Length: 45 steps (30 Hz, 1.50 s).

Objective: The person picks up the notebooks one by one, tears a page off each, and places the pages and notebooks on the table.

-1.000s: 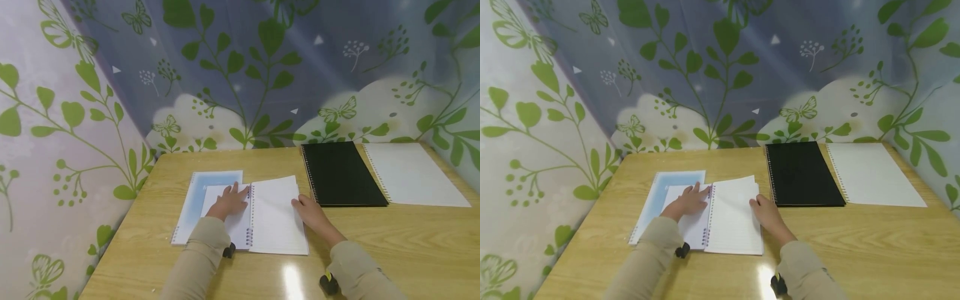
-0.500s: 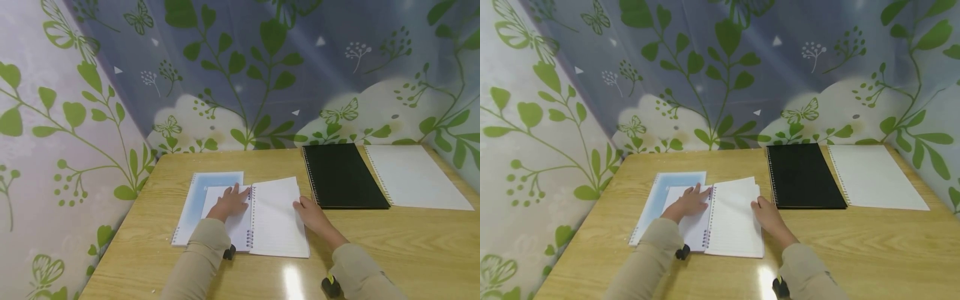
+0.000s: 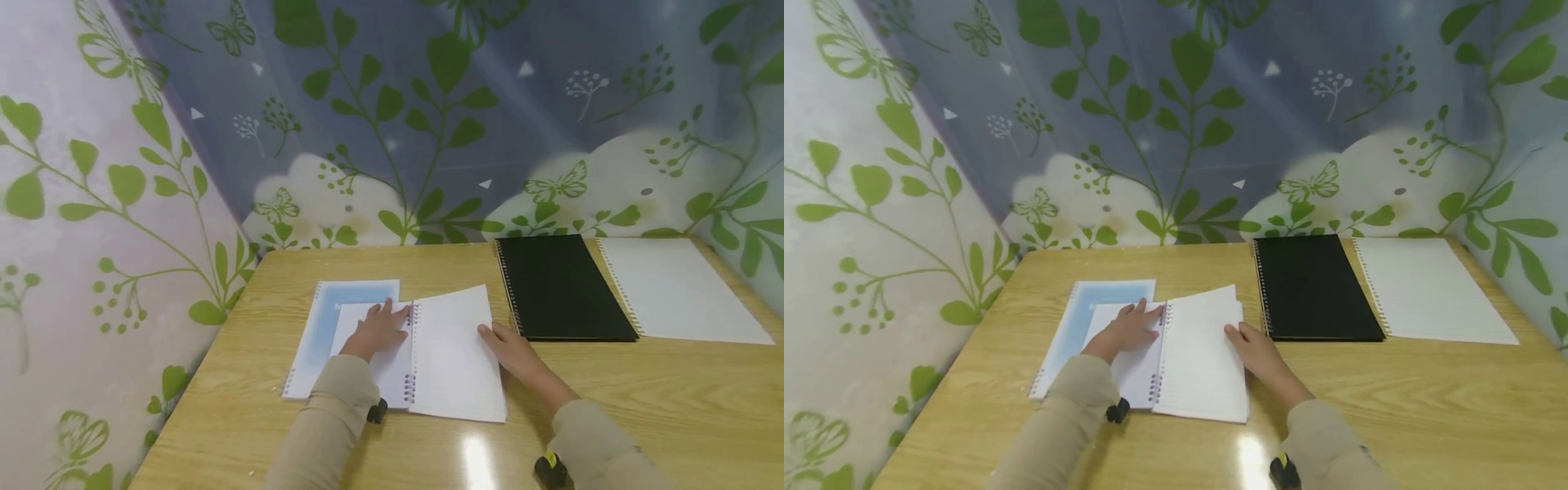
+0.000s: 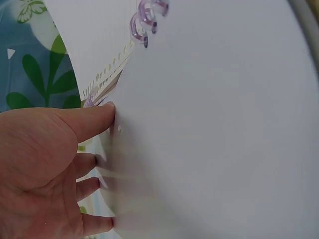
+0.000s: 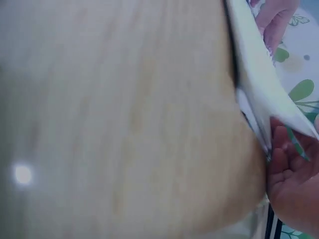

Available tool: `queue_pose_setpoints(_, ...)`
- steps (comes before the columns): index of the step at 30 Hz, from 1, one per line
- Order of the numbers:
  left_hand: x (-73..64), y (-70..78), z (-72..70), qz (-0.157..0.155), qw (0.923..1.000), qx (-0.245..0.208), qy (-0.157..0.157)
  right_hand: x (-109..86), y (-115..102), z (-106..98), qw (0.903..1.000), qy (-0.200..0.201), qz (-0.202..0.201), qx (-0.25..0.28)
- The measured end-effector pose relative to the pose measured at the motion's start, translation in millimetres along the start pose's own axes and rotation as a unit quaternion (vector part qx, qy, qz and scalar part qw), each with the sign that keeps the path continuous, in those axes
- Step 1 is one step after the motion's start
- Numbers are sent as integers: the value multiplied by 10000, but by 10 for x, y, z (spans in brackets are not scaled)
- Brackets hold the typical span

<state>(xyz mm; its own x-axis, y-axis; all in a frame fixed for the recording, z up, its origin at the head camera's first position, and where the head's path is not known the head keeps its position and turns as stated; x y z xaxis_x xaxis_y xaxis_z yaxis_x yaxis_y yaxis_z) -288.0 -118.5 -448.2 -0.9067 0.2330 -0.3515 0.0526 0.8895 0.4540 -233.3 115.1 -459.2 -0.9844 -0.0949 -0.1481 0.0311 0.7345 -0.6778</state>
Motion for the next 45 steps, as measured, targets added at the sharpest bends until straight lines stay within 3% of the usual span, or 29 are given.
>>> queue_pose_setpoints(7,-2,42,-10,-103,9998,-172,26,-191,-4,-49,9998,-192,3,-24)
queue_pose_setpoints(13,-6,11,9,-130,9998,-101,56,-428,-147,-33,9924,487,-412,-1052)
queue_pose_setpoints(15,-4,7,3,-129,9998,-123,74,-462,-181,-31,9912,604,-340,-1128)
queue_pose_setpoints(22,23,-20,12,-133,9998,-105,95,-440,-172,-31,9954,654,62,-703)
queue_pose_setpoints(45,-41,43,-6,-315,9992,-209,153,-453,-123,14,9917,750,-266,-1014)
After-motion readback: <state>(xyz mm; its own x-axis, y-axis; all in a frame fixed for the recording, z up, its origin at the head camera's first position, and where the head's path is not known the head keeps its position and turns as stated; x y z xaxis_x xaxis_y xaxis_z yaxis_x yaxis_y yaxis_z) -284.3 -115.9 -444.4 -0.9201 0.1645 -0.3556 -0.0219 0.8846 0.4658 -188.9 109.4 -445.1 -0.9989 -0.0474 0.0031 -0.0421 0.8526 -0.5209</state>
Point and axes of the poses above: each hand's wrist, its own x-axis towards the middle knuckle, its own z-axis out of the palm, y = z × x, the point moved 5 cm from there along x, towards the middle knuckle, and after that the axes turned 11 degrees about -x, right-handed, at the moved point
